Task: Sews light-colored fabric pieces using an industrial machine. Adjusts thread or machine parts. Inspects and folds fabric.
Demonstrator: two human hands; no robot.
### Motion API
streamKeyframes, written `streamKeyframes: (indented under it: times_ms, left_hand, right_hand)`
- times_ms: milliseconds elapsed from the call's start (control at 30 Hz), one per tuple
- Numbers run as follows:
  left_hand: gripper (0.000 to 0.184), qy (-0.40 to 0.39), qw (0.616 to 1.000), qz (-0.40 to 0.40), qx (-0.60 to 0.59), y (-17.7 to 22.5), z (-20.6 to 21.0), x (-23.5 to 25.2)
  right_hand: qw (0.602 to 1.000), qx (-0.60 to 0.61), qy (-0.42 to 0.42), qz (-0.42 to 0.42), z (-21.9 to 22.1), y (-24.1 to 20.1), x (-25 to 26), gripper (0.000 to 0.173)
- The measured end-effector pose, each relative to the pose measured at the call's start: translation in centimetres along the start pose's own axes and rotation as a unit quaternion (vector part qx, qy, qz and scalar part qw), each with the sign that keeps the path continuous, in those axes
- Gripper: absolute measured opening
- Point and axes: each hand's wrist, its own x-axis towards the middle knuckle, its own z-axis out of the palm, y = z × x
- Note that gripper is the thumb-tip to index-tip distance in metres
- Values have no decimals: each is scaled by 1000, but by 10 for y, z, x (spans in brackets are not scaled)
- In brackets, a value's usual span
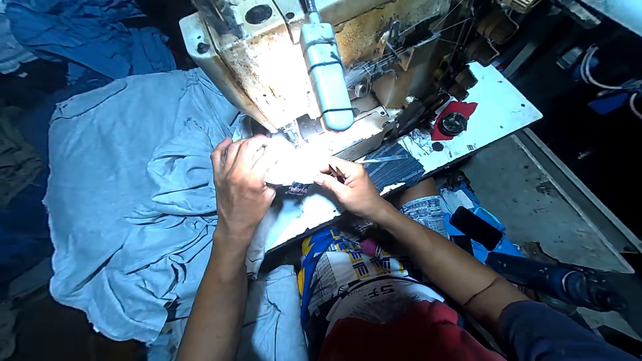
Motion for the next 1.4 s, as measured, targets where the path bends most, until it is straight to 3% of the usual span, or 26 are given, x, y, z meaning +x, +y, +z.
streamKeyframes:
  times_ms: [267, 433, 567, 667, 800, 867, 1000, 1100, 1267, 1333, 1400]
  left_hand:
    - [25, 21, 998, -41, -33, 4, 6, -13]
    - [35, 18, 996, -35, -85, 4, 1, -19]
    - [29, 104, 981, -35, -159, 1, -4, -11]
    - [20, 149, 972, -114, -140, 5, -11, -3]
    - [22, 97, 961, -229, -122, 2, -24, 18]
    - [37, 46, 954, -267, -126, -6, -25, 40]
    - [71, -99, 948, -269, -136, -20, -16, 64]
    - [67, -196, 933, -289, -83, -22, -2, 71]
    - [50, -172, 940, -288, -62, -12, 8, 68]
    - [48, -149, 946, -281, -63, -6, 12, 63]
    - [45, -135, 950, -280, -40, 1, 18, 59]
  right_hand:
    - [999, 12, 14, -41, 4, 1, 7, 10]
    - [999, -25, 22, -25, -15, -11, -7, 25]
    - [998, -9, 39, -39, -44, -19, -26, 25]
    - [997, -32, 71, -30, -68, -29, -40, 22]
    - [990, -63, 116, -51, -99, -41, -47, 18]
    - [984, -89, 130, -77, -115, -50, -46, 19]
    - [967, -141, 166, -133, -154, -68, -36, 21]
    - [947, -177, 216, -162, -198, -77, -24, 22]
    - [890, -206, 352, -201, -261, -83, 30, 16]
    - [900, -184, 370, -142, -281, -80, 54, 19]
    - [931, -138, 328, -87, -298, -76, 79, 22]
